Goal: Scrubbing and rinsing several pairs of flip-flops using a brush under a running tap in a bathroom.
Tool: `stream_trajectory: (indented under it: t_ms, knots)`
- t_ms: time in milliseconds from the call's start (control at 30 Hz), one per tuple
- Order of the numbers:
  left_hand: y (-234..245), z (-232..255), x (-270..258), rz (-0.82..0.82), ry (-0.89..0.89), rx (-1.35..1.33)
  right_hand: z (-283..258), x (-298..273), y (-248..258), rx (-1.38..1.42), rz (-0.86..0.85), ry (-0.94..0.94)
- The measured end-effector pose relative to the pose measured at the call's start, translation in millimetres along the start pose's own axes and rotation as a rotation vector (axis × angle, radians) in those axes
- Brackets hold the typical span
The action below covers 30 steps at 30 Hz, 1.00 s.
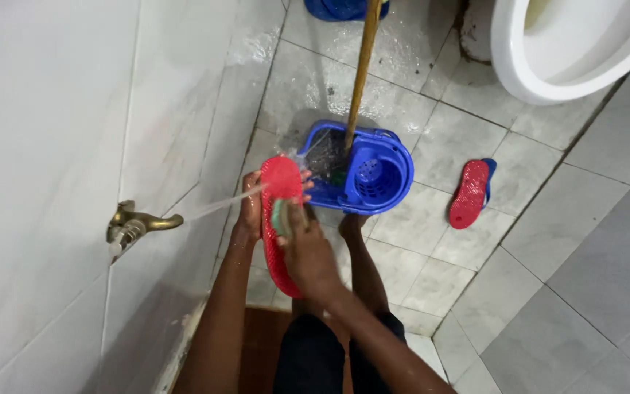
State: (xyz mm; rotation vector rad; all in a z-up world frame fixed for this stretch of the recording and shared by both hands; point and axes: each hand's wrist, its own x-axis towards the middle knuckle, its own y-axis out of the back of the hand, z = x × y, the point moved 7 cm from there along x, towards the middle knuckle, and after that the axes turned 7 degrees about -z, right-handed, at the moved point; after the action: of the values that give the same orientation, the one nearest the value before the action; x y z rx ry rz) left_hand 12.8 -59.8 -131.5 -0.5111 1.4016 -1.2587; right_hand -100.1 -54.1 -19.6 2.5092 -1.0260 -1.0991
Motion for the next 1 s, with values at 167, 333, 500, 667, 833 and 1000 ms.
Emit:
stream_trajectory:
  t_ms: [167,333,500,667,833,1000]
  knots:
    - [0,-28,-11,0.216,-0.013,0.132,9,59,12,-0.143,0.065,-0.021]
    - [-4,-6,-10,0.290,-0.036,0.443,8,69,24,-0.090,0.292,-0.065]
    - [-12,-14,-16,0.079,-0.178,0.102,-30,50,17,-0.168,0.211,0.023]
    - [6,-15,-7,0.225,-0.083,0.152,-6,59,2,-0.055,0.258,-0.029]
    - [5,-27,-13,0.143,-0.132,-0.016,-29,39,10,-0.079,0.354,0.171]
    - [-20,-12,-7,0.233,-0.086,0.023,-9,112,-13,-0.355,0.208,-0.311]
